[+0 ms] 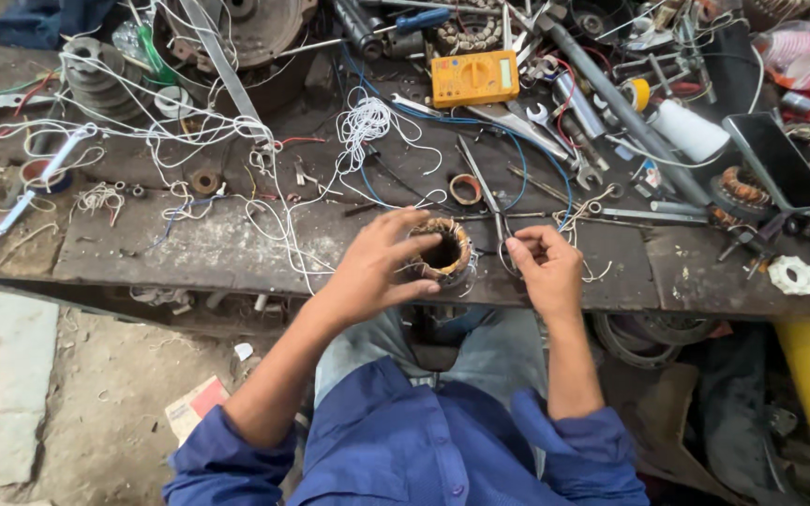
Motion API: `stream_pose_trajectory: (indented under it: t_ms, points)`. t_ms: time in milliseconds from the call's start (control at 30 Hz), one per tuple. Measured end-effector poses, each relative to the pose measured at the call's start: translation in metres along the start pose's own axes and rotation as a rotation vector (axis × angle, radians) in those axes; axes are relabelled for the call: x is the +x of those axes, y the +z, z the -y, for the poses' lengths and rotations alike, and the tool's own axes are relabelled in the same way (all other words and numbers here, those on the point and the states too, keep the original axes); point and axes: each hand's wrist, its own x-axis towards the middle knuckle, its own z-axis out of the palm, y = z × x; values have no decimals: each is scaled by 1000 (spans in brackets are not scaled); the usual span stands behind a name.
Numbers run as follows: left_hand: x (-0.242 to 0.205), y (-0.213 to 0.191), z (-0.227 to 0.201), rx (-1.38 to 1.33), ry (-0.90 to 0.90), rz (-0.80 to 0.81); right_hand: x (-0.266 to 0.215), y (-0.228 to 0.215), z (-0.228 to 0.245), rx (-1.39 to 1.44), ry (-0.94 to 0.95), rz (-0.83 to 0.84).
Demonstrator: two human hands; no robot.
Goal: The person uses a pair of pliers to repeatedly tap and adjust the windings of a cylindrical electrical coil. They rotate the coil to access different sections and continue tapping the windings throughout the clip.
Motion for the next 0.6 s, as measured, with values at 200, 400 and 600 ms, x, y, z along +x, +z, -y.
stream_pose_trajectory:
  t_ms: [200,400,600]
  points:
    - [-7,25,2,-235,-97,-138,-1,1,1,35,16,6]
    - [-17,38,14,-102,-61,-258,2,-1,-1,69,6,23]
    - [-24,41,20,-434,-429,-599,0,-2,-3,45,-34,28]
